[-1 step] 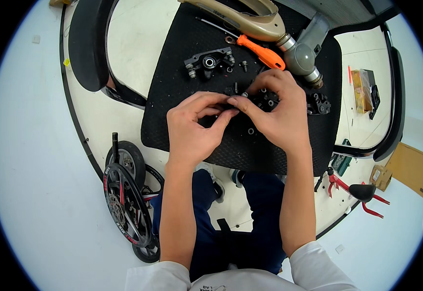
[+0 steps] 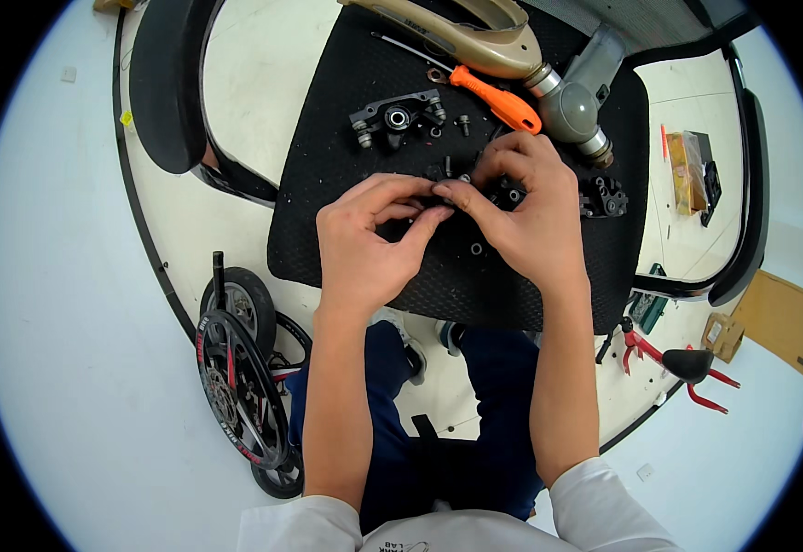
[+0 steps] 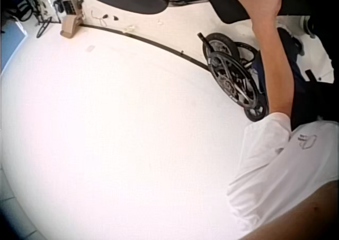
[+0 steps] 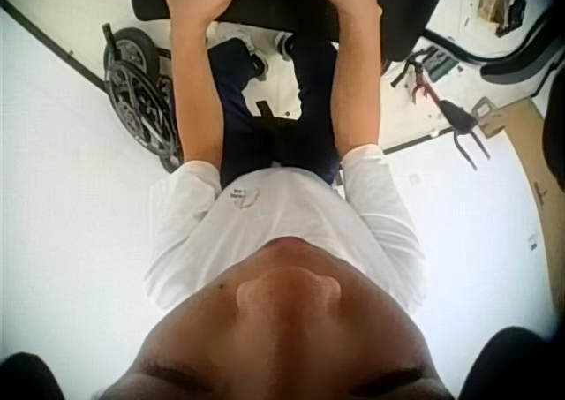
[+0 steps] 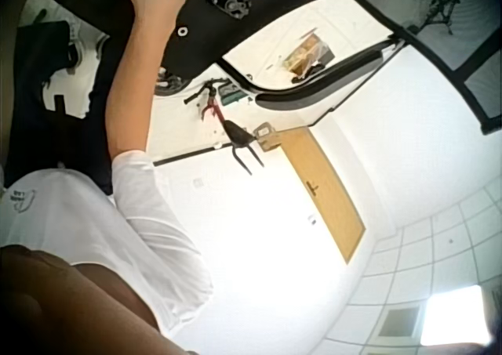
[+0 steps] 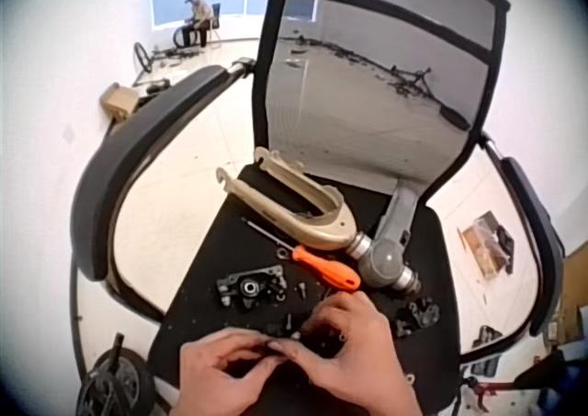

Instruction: The person assembles small mechanical components on a black mat, inserting pins and washers into a bracket-like part. They repeatedly pick up, align, and insert small parts by hand, occasionally rotating the assembly to access different sides.

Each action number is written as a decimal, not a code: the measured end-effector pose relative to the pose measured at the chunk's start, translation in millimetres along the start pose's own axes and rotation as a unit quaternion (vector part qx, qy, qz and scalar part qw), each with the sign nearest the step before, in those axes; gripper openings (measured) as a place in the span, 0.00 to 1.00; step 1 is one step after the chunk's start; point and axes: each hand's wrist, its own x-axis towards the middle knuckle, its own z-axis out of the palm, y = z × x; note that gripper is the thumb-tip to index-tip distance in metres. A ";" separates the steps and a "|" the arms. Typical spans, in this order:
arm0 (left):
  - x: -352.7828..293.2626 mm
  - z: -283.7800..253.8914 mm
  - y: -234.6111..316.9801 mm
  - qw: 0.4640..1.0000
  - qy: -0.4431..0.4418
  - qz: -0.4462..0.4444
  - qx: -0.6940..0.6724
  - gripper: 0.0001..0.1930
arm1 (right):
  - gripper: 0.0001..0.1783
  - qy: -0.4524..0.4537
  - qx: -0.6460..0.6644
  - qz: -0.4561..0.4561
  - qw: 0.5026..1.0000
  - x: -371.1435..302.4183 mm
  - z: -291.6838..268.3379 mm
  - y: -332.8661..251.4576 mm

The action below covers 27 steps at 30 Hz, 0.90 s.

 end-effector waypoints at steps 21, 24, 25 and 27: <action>0.1 0.5 2.1 1.000 0.007 -0.027 0.004 0.11 | 0.15 0.009 0.113 -0.002 0.994 -0.5 2.9 -0.5; -0.5 -0.4 0.8 1.000 0.004 -0.023 0.011 0.11 | 0.15 0.011 0.001 0.006 1.000 -0.4 1.1 -7.3; -0.2 0.1 1.0 1.000 0.003 -0.019 0.008 0.10 | 0.15 0.002 -0.048 0.018 0.999 -0.3 -0.4 -10.0; 0.5 1.3 1.5 1.000 0.004 -0.010 0.001 0.10 | 0.13 -0.003 0.023 0.029 0.999 0.0 3.8 -4.8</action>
